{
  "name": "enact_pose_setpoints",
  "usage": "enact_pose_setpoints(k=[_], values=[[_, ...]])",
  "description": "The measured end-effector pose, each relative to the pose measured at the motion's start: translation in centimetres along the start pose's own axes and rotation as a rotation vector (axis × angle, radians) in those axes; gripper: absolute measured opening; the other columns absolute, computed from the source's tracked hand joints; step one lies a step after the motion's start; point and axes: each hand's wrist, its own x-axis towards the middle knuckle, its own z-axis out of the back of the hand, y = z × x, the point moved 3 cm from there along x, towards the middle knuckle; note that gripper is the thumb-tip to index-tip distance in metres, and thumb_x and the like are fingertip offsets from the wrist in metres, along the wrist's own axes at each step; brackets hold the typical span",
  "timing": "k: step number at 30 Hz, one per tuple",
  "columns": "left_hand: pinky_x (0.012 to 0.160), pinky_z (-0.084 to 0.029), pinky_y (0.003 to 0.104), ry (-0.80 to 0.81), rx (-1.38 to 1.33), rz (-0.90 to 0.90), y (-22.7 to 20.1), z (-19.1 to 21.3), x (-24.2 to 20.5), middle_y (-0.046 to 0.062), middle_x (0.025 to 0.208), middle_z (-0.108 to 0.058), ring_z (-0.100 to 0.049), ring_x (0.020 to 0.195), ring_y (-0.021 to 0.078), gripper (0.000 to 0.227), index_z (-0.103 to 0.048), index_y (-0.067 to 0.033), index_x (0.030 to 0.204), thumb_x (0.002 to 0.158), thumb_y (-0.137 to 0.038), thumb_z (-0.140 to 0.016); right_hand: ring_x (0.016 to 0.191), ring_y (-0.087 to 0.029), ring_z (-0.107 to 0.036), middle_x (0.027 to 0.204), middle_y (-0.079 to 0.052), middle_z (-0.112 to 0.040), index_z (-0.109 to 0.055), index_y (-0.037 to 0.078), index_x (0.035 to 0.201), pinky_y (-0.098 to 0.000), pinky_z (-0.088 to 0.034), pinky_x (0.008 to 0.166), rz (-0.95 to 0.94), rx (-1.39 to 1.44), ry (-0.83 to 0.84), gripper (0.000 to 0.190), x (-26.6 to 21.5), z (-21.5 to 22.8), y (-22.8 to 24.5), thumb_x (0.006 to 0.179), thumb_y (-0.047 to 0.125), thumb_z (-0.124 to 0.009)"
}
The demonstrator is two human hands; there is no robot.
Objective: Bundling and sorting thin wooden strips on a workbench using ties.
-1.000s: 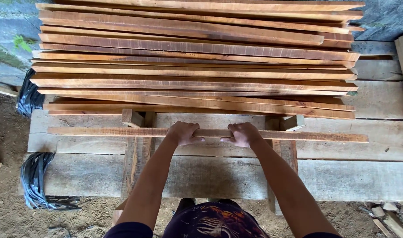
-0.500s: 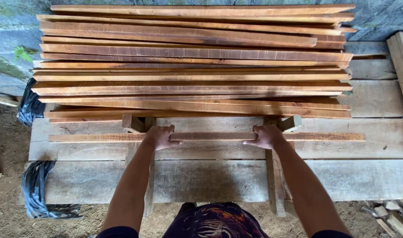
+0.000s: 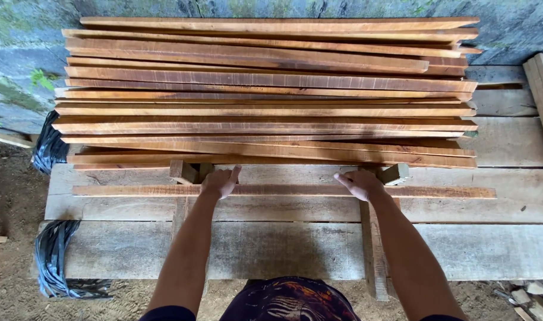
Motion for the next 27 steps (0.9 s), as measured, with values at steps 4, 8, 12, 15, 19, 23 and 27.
enact_pose_setpoints(k=[4,8,12,15,19,23,27], values=[[0.106,-0.048,0.05,-0.03,0.006,0.163,-1.2,1.2,-0.7,0.015,0.119,-0.074,-0.066,0.123,0.0361,0.108,-0.076,-0.0183,0.109,0.089,-0.088,0.005,0.112,-0.038,-0.072,0.099,-0.015,-0.08,-0.079,0.023,0.096,-0.0523,-0.052,0.101,-0.099,0.022,-0.034,0.088,10.8,-8.9,-8.4,0.094,0.085,-0.016],[0.104,-0.049,0.051,-0.118,-0.138,0.238,-2.7,2.7,-2.6,0.017,0.113,-0.076,-0.069,0.119,0.0374,0.098,-0.079,-0.0174,0.104,0.099,-0.073,0.002,0.114,-0.04,-0.071,0.1,-0.017,-0.08,-0.083,0.023,0.092,-0.054,-0.051,0.099,-0.242,0.131,-0.067,0.095,10.9,-8.1,-8.3,0.093,0.088,-0.013],[0.101,-0.051,0.052,-0.138,-0.083,0.236,-4.0,4.5,-4.2,0.021,0.112,-0.076,-0.069,0.117,0.0402,0.094,-0.077,-0.0126,0.117,0.099,-0.074,-0.009,0.121,-0.043,-0.066,0.112,-0.024,-0.077,-0.081,0.016,0.115,-0.0543,-0.049,0.104,-0.299,0.163,-0.083,0.087,6.0,-3.4,-3.6,0.097,0.079,-0.024],[0.099,-0.052,0.05,-0.152,-0.074,0.246,-3.8,4.0,-3.6,0.018,0.109,-0.077,-0.071,0.114,0.0385,0.092,-0.078,-0.0169,0.116,0.098,-0.075,-0.009,0.122,-0.044,-0.066,0.115,-0.025,-0.076,-0.08,0.015,0.117,-0.0544,-0.049,0.104,-0.281,0.17,-0.086,0.086,6.6,-3.5,-3.6,0.096,0.078,-0.026],[0.097,-0.053,0.051,-0.173,-0.067,0.238,-3.2,3.2,-2.6,0.018,0.105,-0.078,-0.072,0.111,0.0387,0.088,-0.078,-0.0175,0.112,0.099,-0.074,-0.011,0.123,-0.044,-0.065,0.116,-0.025,-0.076,-0.08,0.016,0.117,-0.0538,-0.049,0.105,-0.278,0.15,-0.093,0.085,6.8,-3.7,-3.9,0.096,0.079,-0.026],[0.095,-0.054,0.051,-0.205,-0.083,0.233,-3.3,3.5,-2.9,0.017,0.105,-0.079,-0.074,0.107,0.0392,0.077,-0.078,-0.016,0.107,0.101,-0.065,-0.019,0.122,-0.044,-0.066,0.116,-0.024,-0.076,-0.08,0.017,0.118,-0.0537,-0.049,0.105,-0.313,0.153,-0.182,0.082,7.1,-4.4,-4.3,0.098,0.075,-0.026],[0.091,-0.056,0.051,-0.264,-0.085,0.216,-2.7,2.6,-2.5,0.016,0.1,-0.078,-0.076,0.101,0.0384,0.07,-0.077,-0.0153,0.102,0.103,-0.062,-0.024,0.119,-0.04,-0.068,0.114,-0.018,-0.078,-0.079,0.02,0.119,-0.0521,-0.05,0.104,-0.352,0.156,-0.281,0.082,6.5,-4.9,-5.0,0.1,0.076,-0.022]])
